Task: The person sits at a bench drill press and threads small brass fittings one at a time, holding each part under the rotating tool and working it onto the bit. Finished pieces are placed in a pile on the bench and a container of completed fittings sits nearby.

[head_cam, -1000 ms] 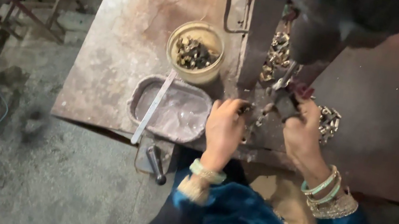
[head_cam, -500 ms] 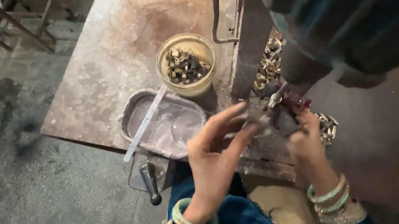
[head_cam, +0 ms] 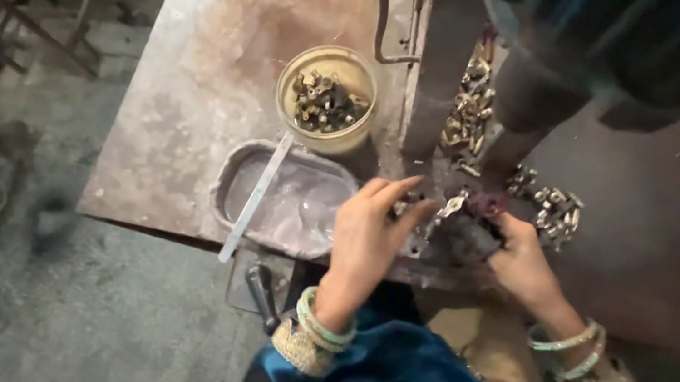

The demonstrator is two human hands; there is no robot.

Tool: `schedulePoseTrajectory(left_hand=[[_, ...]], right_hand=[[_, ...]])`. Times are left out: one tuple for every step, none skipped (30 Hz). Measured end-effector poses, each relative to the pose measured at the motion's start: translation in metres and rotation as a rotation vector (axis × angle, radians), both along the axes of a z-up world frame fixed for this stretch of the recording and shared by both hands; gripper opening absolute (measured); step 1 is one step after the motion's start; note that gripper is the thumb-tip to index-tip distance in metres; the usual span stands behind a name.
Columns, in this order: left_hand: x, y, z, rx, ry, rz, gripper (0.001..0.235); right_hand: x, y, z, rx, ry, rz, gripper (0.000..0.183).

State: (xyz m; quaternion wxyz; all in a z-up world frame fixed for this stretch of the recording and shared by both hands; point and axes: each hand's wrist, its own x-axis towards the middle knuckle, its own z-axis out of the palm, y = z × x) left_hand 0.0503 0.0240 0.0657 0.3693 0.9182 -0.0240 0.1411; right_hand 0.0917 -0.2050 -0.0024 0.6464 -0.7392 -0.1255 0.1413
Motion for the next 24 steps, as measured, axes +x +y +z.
schedulePoseTrajectory(left_hand=[[-0.006,-0.006,0.004,-0.203,-0.017,0.042,0.032],[-0.012,-0.005,-0.008,-0.206,-0.011,0.044,0.032],[-0.012,0.0,-0.017,-0.255,0.047,-0.106,0.029],[-0.012,0.005,-0.026,-0.302,0.107,-0.256,0.027],[-0.008,0.012,-0.023,-0.301,0.106,-0.258,0.027],[-0.004,0.018,-0.021,-0.321,0.175,-0.218,0.024],[-0.003,0.027,-0.018,-0.339,0.247,-0.171,0.021],[-0.003,0.027,-0.013,-0.337,0.249,-0.164,0.021],[-0.001,0.028,-0.007,-0.606,0.053,0.014,0.026],[0.001,0.029,-0.001,-0.865,-0.158,0.19,0.033],[-0.005,0.023,0.003,-0.863,-0.164,0.191,0.033],[-0.011,0.017,0.007,-0.687,-0.156,0.182,0.029],[-0.016,0.01,0.011,-0.511,-0.149,0.174,0.025],[-0.02,0.002,0.006,-0.51,-0.155,0.175,0.025],[-0.023,-0.005,0.001,-0.426,-0.128,0.102,0.026],[-0.026,-0.014,-0.005,-0.342,-0.102,0.03,0.028],[-0.024,-0.021,-0.002,-0.344,-0.101,0.024,0.028],[-0.022,-0.029,0.0,-0.399,-0.183,-0.008,0.03],[-0.022,-0.039,0.002,-0.455,-0.259,-0.042,0.034],[-0.015,-0.041,0.006,-0.461,-0.252,-0.051,0.034],[-0.009,-0.043,0.01,-0.457,-0.287,-0.038,0.03],[-0.003,-0.047,0.014,-0.453,-0.322,-0.024,0.026],[0.002,-0.05,0.019,-0.456,-0.321,-0.036,0.026],[0.007,-0.053,0.024,-0.618,-0.218,0.003,0.03]], right_hand=[[-0.006,-0.003,0.006,-0.088,-0.019,0.043,0.047],[-0.013,-0.011,0.009,-0.091,-0.013,0.045,0.047],[-0.012,-0.015,0.013,-0.263,0.031,0.154,0.054],[-0.012,-0.018,0.018,-0.435,0.076,0.261,0.061],[-0.01,-0.021,0.012,-0.435,0.074,0.259,0.061],[-0.007,-0.024,0.005,-0.551,-0.098,0.266,0.064],[-0.006,-0.024,-0.002,-0.661,-0.271,0.28,0.067],[-0.008,-0.014,0.005,-0.657,-0.271,0.286,0.067],[-0.007,-0.005,0.013,-0.639,-0.482,0.245,0.062],[-0.007,0.005,0.021,-0.616,-0.692,0.2,0.057],[-0.005,0.007,0.018,-0.613,-0.698,0.202,0.057],[-0.003,0.008,0.015,-0.653,-0.723,0.213,0.058],[0.0,0.01,0.013,-0.695,-0.749,0.223,0.059],[0.004,0.007,0.004,-0.693,-0.756,0.224,0.059],[0.006,0.004,-0.007,-0.691,-0.648,0.192,0.066],[0.009,0.001,-0.017,-0.687,-0.541,0.161,0.073],[0.007,0.003,-0.014,-0.691,-0.539,0.156,0.073],[0.006,0.004,-0.011,-0.507,-0.314,0.068,0.068],[0.002,0.004,-0.008,-0.322,-0.086,-0.023,0.063],[0.002,0.011,0.005,-0.327,-0.08,-0.032,0.063],[0.001,0.017,0.018,-0.084,0.033,-0.079,0.052],[0.0,0.022,0.032,0.16,0.142,-0.128,0.041],[0.003,0.025,0.035,0.16,0.139,-0.14,0.041],[0.007,0.028,0.039,0.261,0.103,-0.15,0.037]])
